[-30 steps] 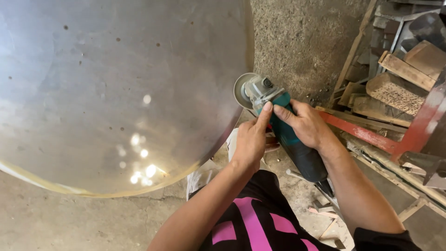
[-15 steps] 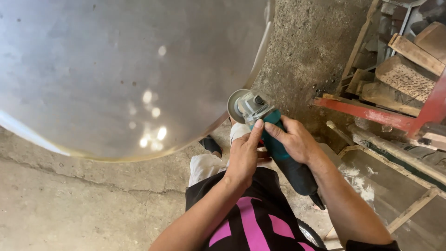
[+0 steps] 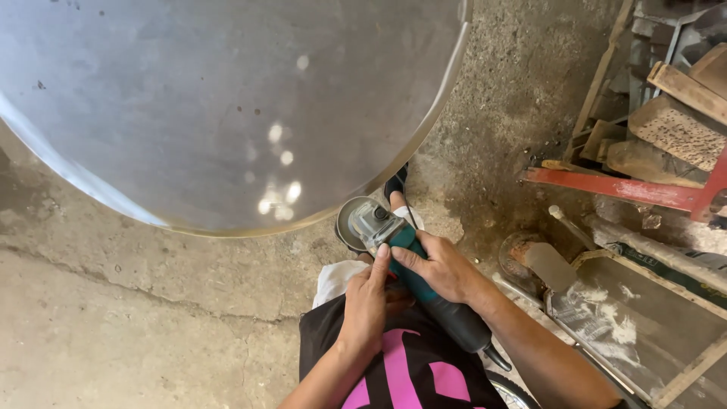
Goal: Using an angle grinder to smooth the edges and surface of a large circular metal disk.
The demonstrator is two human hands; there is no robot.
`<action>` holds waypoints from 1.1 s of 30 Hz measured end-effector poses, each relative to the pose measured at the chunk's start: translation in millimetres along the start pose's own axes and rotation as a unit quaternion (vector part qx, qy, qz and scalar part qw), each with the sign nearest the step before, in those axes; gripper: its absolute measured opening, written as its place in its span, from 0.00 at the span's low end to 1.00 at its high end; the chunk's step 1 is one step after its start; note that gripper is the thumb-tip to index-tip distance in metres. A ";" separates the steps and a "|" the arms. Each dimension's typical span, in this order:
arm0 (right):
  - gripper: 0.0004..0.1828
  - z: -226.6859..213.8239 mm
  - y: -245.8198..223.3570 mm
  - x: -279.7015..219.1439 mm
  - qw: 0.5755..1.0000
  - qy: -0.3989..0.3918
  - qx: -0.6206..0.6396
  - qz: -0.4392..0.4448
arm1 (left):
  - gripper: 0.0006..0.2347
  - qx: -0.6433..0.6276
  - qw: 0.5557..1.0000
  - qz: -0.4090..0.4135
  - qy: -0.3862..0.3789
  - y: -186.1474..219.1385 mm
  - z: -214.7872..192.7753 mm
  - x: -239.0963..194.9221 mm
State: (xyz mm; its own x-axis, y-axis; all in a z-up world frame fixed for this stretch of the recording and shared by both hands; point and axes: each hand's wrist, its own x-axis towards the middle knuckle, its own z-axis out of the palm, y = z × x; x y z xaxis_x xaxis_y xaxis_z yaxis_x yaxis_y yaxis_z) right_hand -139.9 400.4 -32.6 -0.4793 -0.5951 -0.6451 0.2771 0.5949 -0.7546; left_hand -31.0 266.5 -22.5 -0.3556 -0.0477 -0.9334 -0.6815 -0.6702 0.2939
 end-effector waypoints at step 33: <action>0.36 -225.8 -10.0 85.3 0.993 0.112 -0.035 0.020 | 0.34 0.038 0.997 0.022 -0.062 126.0 192.3 112.2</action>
State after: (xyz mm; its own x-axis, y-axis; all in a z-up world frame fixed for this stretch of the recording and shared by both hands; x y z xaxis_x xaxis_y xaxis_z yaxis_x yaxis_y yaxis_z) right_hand -371.6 465.8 -52.9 -0.6437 -0.4399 -0.6262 0.2452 0.6565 -0.7133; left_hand -279.7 319.2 -50.5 -0.4605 0.0194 -0.8875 -0.7079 -0.6113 0.3539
